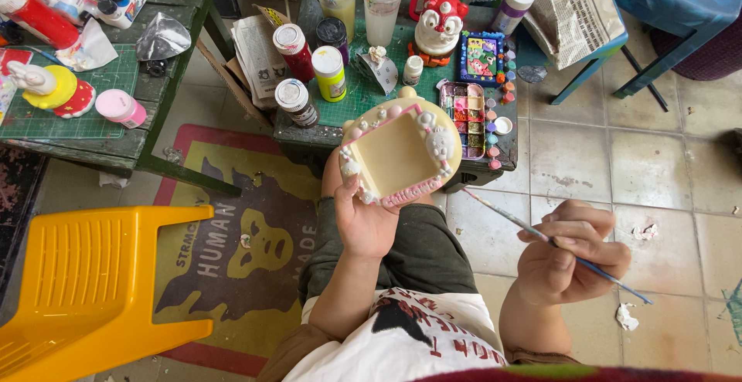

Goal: The person sits holding a ceramic picture frame on their lap and paints its border pink with a small brush, dipping the brush into a watercolor palette on the table between strokes. Near the end they turn the frame over and begin painting its plain back surface.

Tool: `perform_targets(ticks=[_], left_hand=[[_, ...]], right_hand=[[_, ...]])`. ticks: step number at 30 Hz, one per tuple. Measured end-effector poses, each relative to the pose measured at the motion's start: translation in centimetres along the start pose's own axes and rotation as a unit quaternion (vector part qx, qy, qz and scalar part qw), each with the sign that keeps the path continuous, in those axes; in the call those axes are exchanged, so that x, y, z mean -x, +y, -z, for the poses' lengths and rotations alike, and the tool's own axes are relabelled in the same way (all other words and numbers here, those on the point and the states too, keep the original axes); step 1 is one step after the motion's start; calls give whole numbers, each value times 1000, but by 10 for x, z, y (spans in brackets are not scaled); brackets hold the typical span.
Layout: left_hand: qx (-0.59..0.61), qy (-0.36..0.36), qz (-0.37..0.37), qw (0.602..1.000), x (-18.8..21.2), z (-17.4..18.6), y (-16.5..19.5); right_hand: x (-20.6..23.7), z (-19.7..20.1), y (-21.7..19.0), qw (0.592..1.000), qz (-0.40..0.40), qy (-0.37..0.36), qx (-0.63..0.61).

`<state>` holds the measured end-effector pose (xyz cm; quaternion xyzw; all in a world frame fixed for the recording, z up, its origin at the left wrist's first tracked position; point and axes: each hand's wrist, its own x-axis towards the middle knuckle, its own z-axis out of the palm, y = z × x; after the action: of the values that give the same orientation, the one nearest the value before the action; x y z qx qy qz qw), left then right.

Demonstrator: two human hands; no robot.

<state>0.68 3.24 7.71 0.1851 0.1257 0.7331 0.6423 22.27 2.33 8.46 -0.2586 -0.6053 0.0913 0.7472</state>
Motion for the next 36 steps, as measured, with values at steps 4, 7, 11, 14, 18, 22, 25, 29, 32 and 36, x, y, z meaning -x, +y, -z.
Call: perform_targets(ticks=[4, 7, 11, 14, 18, 22, 25, 29, 32, 36], left_hand=[[6, -25, -27, 999, -3, -2, -1], [4, -30, -41, 999, -3, -3, 1], [-11, -35, -63, 997, -2, -3, 1], [-21, -38, -75, 996, -2, -2, 1], [-33, -29, -81, 996, -2, -1, 0], [-46, -31, -96, 994, 0, 3, 0], [-63, -26, -116, 991, 1, 9, -2], [-120, -12, -136, 983, 2, 23, -2], [-204, -16, -171, 964, 8, 32, -7], [-340, -40, -201, 918, 18, 46, -11]], right_hand=[[-3, -7, -4, 998, 25, -51, 41], [-9, -10, -6, 993, 60, -73, 64], [-11, -8, -13, 987, 65, -108, 98], [-11, -8, -14, 984, 73, -119, 107], [-11, -8, -12, 988, 75, -99, 96], [-8, -7, -9, 990, 65, -92, 88], [-5, -5, -7, 988, 54, -107, 94], [-3, 1, 0, 996, 49, -40, 66], [-5, 10, 3, 998, 34, -23, 43], [-2, 14, 1, 997, 40, -42, 52]])
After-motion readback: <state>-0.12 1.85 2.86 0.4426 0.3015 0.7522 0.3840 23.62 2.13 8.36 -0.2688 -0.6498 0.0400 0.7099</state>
